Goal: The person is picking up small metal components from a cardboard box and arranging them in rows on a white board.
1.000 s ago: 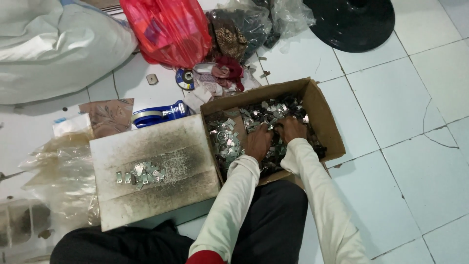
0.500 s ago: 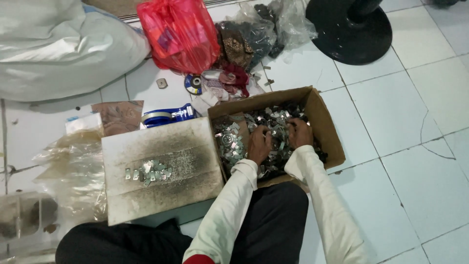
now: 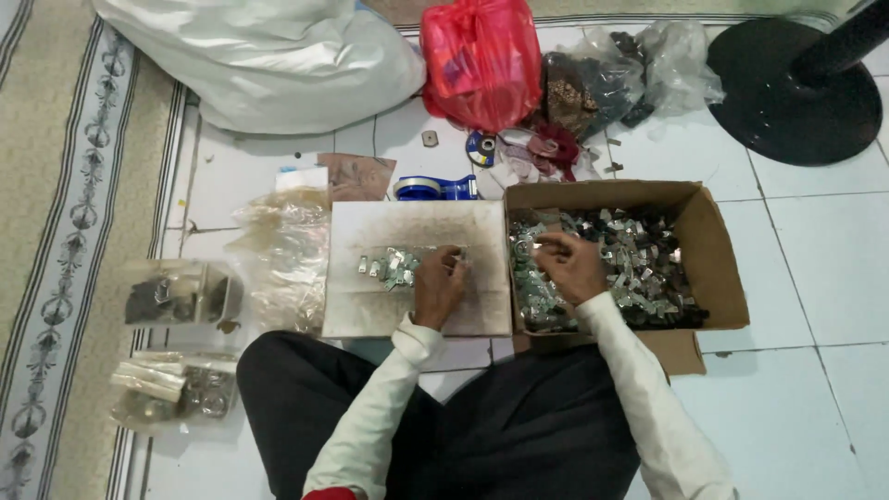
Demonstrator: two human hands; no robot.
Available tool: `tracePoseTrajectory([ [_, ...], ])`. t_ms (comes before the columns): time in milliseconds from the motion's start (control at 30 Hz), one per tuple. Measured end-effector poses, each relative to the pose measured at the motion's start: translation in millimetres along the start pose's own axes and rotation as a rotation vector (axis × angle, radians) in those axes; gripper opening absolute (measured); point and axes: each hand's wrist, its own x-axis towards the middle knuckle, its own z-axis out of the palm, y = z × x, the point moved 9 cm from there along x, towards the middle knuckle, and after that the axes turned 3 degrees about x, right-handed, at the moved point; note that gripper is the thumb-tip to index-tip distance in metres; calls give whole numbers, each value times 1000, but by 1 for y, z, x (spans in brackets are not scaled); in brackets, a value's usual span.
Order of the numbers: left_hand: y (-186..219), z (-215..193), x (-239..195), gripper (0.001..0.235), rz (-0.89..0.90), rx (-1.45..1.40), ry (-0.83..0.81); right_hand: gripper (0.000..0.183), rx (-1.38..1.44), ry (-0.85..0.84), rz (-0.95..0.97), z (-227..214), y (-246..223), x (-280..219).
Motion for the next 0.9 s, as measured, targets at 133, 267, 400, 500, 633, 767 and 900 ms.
tracePoseTrajectory([
  [133,-63,-46,1,15,-2,110,39,24,-137,-67,-127,87,23,6],
  [267,-82,-73,4,14,83,232,135,18,-163,-152,-170,153,12,0],
  [400,-61,-91,0,18,195,383,277,24,-106,-136,-108,162,5,-5],
  [500,-18,-86,-2,20,273,251,270,19,-167,-69,-183,123,4,3],
  [633,22,-27,-2,15,350,139,222,20,-216,69,-156,5,38,20],
  [767,71,61,-5,13,434,30,7,23,-520,184,8,-131,113,42],
  [900,105,159,-13,15,361,-38,-278,34,-13,346,456,-193,152,0],
])
